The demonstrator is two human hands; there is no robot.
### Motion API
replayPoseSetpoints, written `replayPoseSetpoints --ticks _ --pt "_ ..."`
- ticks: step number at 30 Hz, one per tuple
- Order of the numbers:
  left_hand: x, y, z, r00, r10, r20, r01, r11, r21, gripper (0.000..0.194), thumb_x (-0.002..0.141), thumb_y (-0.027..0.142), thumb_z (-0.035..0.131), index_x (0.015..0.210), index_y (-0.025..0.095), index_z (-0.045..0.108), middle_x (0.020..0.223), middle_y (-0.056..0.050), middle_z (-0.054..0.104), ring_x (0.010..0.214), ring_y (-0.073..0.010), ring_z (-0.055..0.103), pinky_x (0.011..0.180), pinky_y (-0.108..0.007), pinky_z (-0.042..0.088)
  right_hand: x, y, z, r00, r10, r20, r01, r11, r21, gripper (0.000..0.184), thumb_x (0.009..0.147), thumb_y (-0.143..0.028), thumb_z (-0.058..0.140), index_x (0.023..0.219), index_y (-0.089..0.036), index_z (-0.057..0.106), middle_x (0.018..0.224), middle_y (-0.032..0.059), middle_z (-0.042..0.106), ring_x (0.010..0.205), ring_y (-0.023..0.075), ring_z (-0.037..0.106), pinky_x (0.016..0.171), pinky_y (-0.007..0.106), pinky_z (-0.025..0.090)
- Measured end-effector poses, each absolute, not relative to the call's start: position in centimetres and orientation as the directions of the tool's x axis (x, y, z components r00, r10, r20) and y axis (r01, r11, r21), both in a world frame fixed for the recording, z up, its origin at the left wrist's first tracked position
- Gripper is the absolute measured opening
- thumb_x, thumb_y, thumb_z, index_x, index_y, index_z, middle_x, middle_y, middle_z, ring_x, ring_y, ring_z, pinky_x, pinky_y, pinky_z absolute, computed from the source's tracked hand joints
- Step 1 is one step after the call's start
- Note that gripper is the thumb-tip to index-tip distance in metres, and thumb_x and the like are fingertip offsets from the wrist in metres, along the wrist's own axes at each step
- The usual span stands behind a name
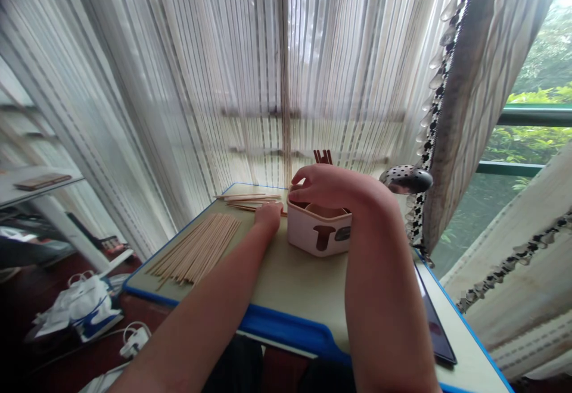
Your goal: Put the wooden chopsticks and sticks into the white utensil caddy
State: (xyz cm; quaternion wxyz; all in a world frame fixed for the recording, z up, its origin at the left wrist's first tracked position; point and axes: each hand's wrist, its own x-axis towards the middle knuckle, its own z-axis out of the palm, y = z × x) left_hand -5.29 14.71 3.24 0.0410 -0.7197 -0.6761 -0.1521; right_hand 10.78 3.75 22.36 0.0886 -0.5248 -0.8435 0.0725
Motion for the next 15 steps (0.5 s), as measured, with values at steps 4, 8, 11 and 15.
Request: replayPoseSetpoints --ticks 4,8,11,15 --pt "-5.3 14.8 3.3 0.037 0.965 0.258 0.985 -0.078 0.152 0.028 0.085 0.012 0.035 0.097 0.020 0.059 0.100 -0.010 0.061 0.095 -0.0214 0.055 0.082 -0.039 0.039 10.8 3.9 22.3 -0.437 0.897 0.062 0.859 0.437 -0.268 0.038 0.075 -0.044 0.057 0.108 -0.026 0.063 0.083 0.0033 0.068 0.067 0.0152 0.060 0.058 0.024 0.043" --pt "-5.3 14.6 3.6 0.039 0.940 0.340 0.979 -0.105 0.177 0.031 0.085 0.010 0.035 0.102 0.021 0.058 0.101 -0.009 0.059 0.094 -0.0199 0.055 0.083 -0.036 0.038 11.2 4.1 22.3 -0.412 0.908 0.075 0.851 0.413 -0.323 0.037 0.075 -0.041 0.057 0.108 -0.024 0.062 0.084 0.0040 0.068 0.066 0.0160 0.061 0.057 0.025 0.044" --pt "-5.3 14.1 4.3 0.051 0.875 0.482 0.962 -0.172 0.211 0.033 0.086 0.011 0.035 0.107 0.022 0.057 0.101 -0.008 0.058 0.091 -0.0189 0.055 0.083 -0.034 0.039 12.0 4.0 22.5 -0.390 0.916 0.091 0.854 0.397 -0.335 0.039 0.077 -0.042 0.054 0.111 -0.023 0.060 0.090 0.0055 0.068 0.070 0.0168 0.061 0.058 0.026 0.046" --pt "-5.2 13.3 5.3 0.019 0.740 0.672 0.938 -0.247 0.245 0.032 0.087 0.014 0.035 0.108 0.021 0.058 0.104 -0.008 0.057 0.095 -0.0196 0.052 0.087 -0.034 0.038 13.1 4.1 22.6 -0.379 0.918 0.115 0.850 0.394 -0.350 0.040 0.079 -0.045 0.051 0.113 -0.024 0.058 0.096 0.0049 0.067 0.072 0.0157 0.062 0.059 0.025 0.046"
